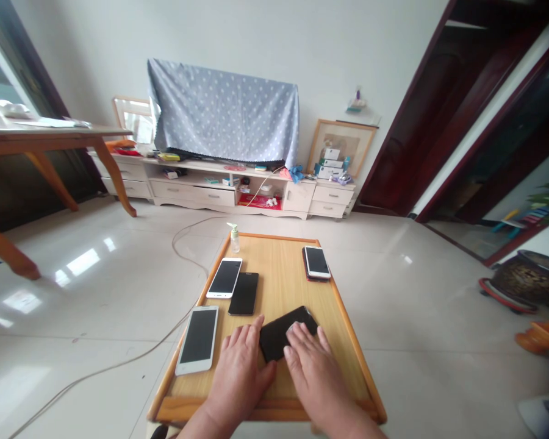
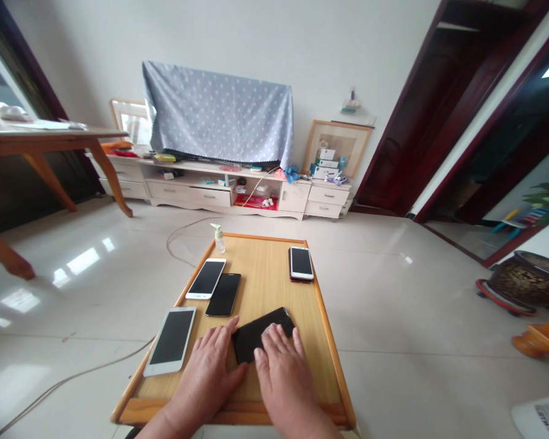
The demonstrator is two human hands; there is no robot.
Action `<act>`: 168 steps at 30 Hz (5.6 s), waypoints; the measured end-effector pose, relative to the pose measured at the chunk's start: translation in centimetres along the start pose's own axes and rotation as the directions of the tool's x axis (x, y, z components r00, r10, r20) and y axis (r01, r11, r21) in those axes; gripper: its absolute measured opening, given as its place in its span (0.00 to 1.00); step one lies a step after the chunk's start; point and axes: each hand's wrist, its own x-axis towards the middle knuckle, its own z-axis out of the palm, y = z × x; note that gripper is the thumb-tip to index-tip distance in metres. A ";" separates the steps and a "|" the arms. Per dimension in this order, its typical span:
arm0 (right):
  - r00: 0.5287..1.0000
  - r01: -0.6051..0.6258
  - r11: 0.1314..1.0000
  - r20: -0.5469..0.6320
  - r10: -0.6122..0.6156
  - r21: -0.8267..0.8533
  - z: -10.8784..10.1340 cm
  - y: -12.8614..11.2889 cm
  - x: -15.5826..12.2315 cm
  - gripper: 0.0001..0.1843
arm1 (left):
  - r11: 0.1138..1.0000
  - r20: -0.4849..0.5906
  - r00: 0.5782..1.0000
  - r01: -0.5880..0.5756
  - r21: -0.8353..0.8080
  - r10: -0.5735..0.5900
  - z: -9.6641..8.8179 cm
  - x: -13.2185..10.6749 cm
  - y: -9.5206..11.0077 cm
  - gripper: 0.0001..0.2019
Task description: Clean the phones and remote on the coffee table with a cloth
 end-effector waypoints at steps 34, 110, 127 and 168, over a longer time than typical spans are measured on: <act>0.998 0.069 0.996 0.000 -0.069 0.063 0.3 -1.9 0.0 0.23 | 1.000 0.020 1.000 0.005 0.000 -0.005 -0.3 0.0 0.1 0.35; 0.999 -0.003 0.999 0.037 0.005 -0.037 1.6 -1.3 2.0 0.27 | 1.000 -0.014 1.000 -0.022 0.016 0.022 0.4 0.2 -0.4 0.38; 0.998 -0.012 0.999 0.065 0.015 -0.043 0.8 -0.3 0.4 0.27 | 0.999 -0.015 0.999 -0.030 0.013 0.030 0.5 0.3 -0.3 0.41; 0.993 0.106 0.994 0.056 -0.108 0.042 1.1 -1.7 1.1 0.24 | 1.000 0.010 1.000 -0.008 -0.021 0.008 0.6 0.2 -0.6 0.40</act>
